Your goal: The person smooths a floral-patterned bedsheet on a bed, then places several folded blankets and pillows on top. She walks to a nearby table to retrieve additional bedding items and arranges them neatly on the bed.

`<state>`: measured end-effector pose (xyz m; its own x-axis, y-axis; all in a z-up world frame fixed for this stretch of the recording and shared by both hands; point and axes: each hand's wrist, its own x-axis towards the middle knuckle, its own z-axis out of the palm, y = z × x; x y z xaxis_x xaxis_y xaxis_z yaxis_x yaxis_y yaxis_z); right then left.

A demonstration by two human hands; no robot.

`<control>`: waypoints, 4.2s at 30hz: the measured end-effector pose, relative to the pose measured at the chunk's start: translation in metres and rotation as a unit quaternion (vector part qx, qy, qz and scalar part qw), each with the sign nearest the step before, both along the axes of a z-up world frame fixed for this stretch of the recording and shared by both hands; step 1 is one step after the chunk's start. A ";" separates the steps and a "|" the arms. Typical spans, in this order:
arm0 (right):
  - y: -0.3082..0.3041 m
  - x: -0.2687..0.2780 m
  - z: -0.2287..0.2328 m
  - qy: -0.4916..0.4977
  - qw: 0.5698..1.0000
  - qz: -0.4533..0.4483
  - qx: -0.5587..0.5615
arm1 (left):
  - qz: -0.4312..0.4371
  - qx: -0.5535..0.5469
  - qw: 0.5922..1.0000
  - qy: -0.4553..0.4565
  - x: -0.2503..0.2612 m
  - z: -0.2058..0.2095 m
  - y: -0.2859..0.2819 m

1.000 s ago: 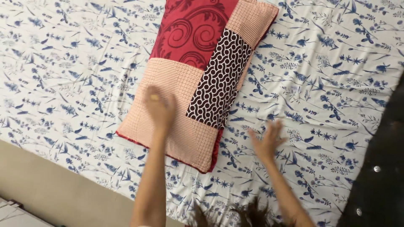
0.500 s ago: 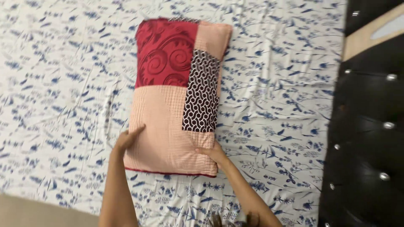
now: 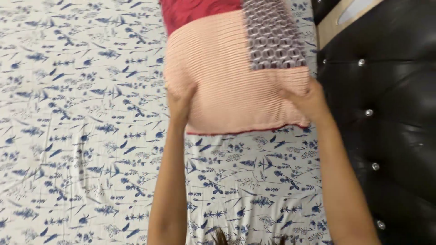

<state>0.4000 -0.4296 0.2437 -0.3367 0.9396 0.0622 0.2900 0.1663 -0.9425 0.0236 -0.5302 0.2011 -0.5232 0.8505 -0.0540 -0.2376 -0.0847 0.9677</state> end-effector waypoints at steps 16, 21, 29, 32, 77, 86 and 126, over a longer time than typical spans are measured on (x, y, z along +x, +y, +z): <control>-0.044 0.059 -0.211 0.171 0.838 -0.414 -0.310 | -0.094 -0.233 0.964 -0.082 0.120 -0.203 0.001; -0.014 0.030 -0.186 0.352 0.747 -0.402 -0.396 | -0.078 -0.306 0.942 -0.117 0.109 -0.192 0.008; 0.013 0.024 -0.182 0.412 0.743 -0.404 -0.340 | -0.098 -0.302 0.941 -0.119 0.116 -0.192 0.011; 0.010 0.017 -0.187 0.383 0.743 -0.442 -0.325 | -0.107 -0.327 0.930 -0.129 0.117 -0.189 0.013; -0.546 -0.047 0.111 -0.264 0.926 0.216 -0.162 | -0.111 -0.523 0.768 0.352 0.044 0.125 -0.642; -0.554 -0.259 0.179 -0.121 0.949 0.285 0.059 | 0.225 -0.260 0.897 0.277 -0.104 0.199 -0.775; -0.866 -1.395 0.459 0.123 0.869 0.479 0.005 | 0.499 -0.283 0.785 0.232 -1.048 0.481 -1.263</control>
